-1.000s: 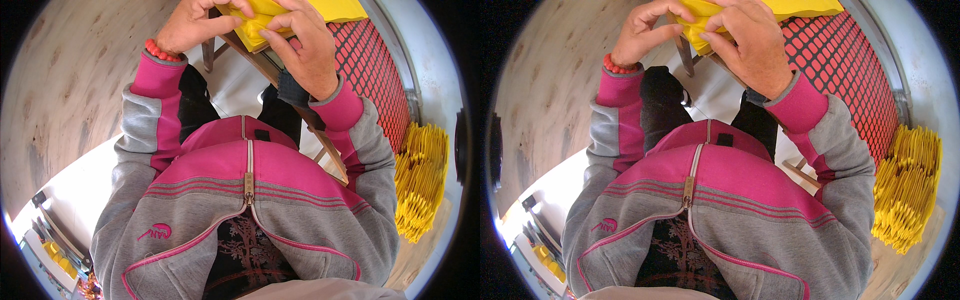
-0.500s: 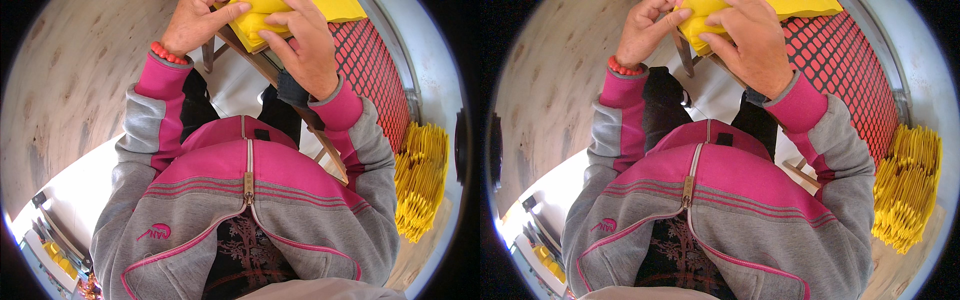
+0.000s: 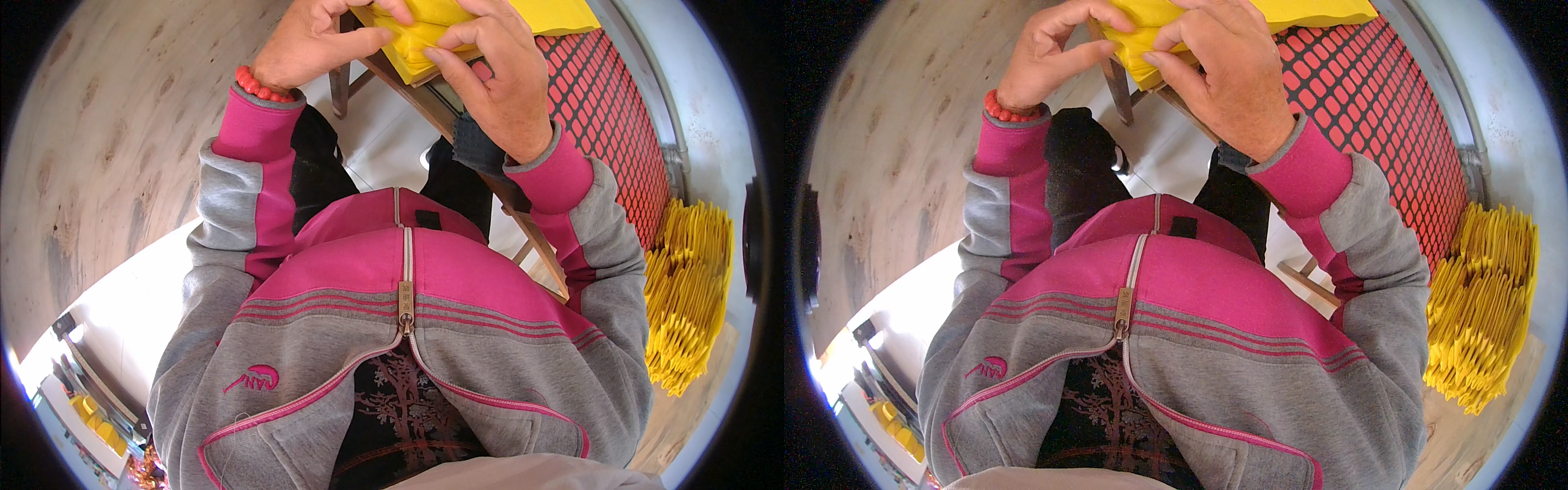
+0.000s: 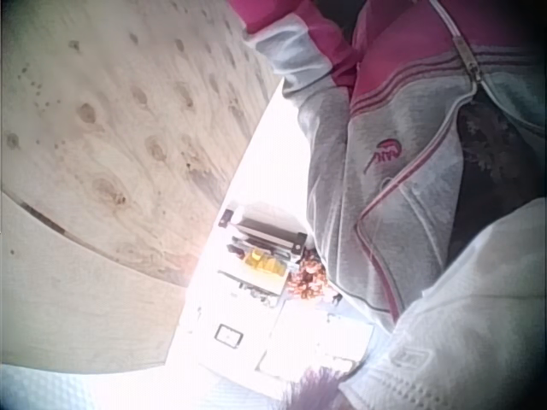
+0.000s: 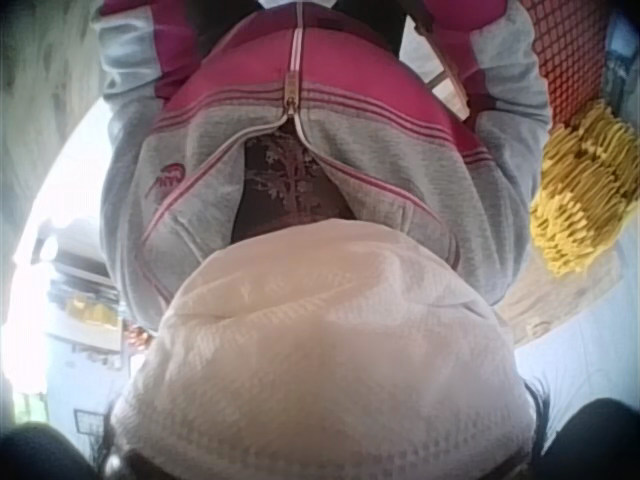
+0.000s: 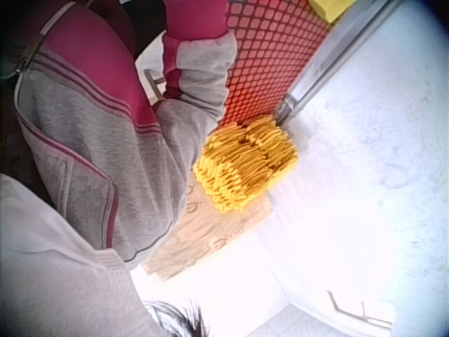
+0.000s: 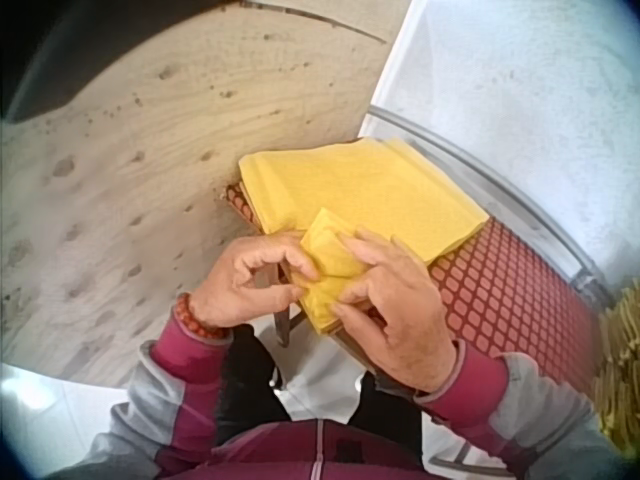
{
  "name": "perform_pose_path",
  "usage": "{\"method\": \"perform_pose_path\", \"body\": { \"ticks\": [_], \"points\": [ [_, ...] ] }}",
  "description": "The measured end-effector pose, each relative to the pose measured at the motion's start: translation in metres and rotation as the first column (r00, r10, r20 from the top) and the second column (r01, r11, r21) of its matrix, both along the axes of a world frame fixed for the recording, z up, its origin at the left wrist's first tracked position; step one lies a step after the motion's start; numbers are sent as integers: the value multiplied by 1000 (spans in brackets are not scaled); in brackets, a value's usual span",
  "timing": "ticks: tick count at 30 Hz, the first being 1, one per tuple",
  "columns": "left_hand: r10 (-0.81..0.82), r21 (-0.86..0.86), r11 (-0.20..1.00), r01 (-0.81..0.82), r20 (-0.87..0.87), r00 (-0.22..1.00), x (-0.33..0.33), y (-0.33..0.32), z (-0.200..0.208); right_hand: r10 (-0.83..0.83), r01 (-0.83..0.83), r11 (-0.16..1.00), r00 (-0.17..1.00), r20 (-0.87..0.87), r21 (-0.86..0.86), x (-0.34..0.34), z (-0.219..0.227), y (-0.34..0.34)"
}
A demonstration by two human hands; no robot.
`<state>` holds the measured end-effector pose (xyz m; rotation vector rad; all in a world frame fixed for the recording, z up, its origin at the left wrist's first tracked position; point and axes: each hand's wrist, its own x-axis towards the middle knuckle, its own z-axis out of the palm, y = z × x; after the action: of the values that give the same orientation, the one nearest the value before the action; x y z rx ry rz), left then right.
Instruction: The person folds yellow paper sheets by hand on a patterned table. They fold each sheet in half, smooth the crease, and stack the folded sheets into a growing pile on the right side of the table.
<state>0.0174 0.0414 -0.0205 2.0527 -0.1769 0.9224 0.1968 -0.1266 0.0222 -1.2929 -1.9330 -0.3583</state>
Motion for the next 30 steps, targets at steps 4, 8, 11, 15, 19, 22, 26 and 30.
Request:
{"method": "perform_pose_path", "body": {
  "ticks": [4, 8, 11, 15, 19, 22, 26, 30],
  "points": [
    [-87, -256, 965, 66, -75, 993, 1, -7, 3, -16, 16, 999, 1000, -4, -37, 2, -1, -1],
    [-195, -560, 825, 79, -151, 969, -7, -13, 9, 23, -22, 1000, 998, -62, 17, 0, -1, 2],
    [-105, -591, 807, 15, -118, 987, -1, -17, 6, -10, 10, 1000, 999, -53, 2, 0, 1, -1],
    [4, -502, 865, -27, -47, 999, 5, -16, -5, 15, -15, 1000, 999, -35, 22, 0, 3, -2],
    [-12, -516, 856, -17, -53, 998, 5, -13, -9, -15, 14, 1000, 999, 43, 7, 1, 1, -1],
    [-11, -502, 865, -22, -62, 998, 3, -13, -8, -27, 30, 999, 998, 64, -43, 1, 1, -2],
    [-20, -506, 862, -18, -68, 997, 4, -14, -7, -12, 13, 1000, 999, 36, -21, 1, 0, -2],
    [-30, -500, 866, -7, -67, 997, 4, -14, -7, -14, 15, 999, 1000, 14, -31, 1, 0, -1]
  ]
}}
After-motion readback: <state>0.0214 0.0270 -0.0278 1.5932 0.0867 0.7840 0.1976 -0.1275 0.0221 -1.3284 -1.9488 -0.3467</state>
